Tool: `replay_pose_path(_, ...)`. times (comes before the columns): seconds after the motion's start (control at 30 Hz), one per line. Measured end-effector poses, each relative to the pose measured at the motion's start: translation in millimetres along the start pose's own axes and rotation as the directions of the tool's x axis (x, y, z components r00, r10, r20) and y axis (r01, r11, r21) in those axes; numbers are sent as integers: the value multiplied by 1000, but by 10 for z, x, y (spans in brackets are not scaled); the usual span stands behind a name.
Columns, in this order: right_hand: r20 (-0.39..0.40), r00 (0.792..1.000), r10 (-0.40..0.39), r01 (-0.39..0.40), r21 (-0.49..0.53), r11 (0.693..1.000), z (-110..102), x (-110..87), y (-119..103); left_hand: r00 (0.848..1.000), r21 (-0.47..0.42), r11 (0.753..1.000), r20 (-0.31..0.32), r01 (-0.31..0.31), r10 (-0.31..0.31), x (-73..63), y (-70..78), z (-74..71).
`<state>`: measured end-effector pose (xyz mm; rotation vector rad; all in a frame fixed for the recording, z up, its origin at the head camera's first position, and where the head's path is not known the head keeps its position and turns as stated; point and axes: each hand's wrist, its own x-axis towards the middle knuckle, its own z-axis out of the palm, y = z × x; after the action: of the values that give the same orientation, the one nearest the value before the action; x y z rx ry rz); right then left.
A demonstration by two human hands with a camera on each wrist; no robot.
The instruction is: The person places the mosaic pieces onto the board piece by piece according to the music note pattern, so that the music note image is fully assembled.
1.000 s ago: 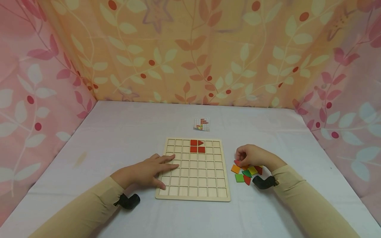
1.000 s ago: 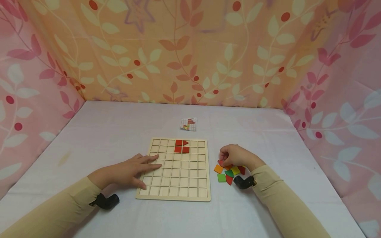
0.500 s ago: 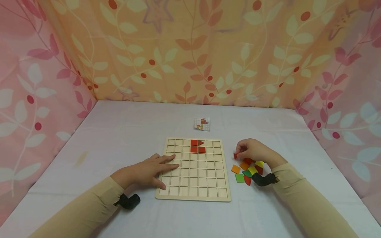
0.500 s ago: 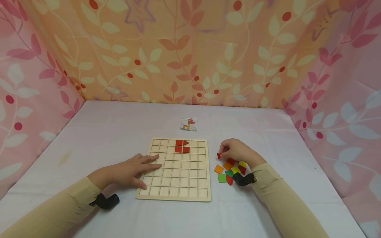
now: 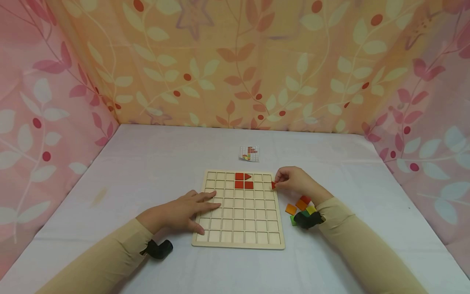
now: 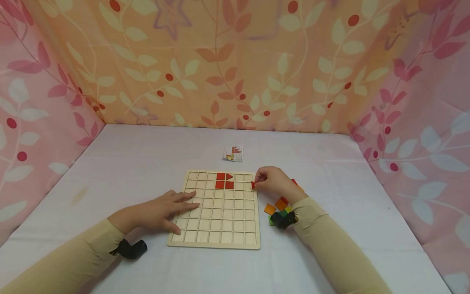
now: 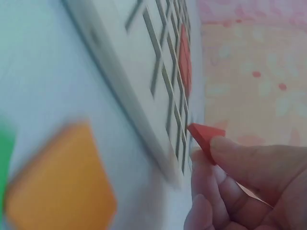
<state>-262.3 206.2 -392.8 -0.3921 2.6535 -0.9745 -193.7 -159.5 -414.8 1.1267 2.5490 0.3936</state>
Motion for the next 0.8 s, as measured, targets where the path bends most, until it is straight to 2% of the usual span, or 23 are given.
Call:
replay_pose_path(0.2, -9, 1000, 8, -7, 30, 1000, 144, 128, -144, 1000, -3, 1000, -3, 0, 0, -5, 2, 4)
replay_pose_path(0.53, 3, 1000, 26, -25, -53, 998, 263, 243, -289, 1000, -9, 1000, 1, 8, -8, -6, 5, 1)
replay_pose_path(0.8, 16, 997, 76, -75, -60, 995, 289, 273, -342, 1000, 6, 1000, 0, 4, -4, -4, -1, 0)
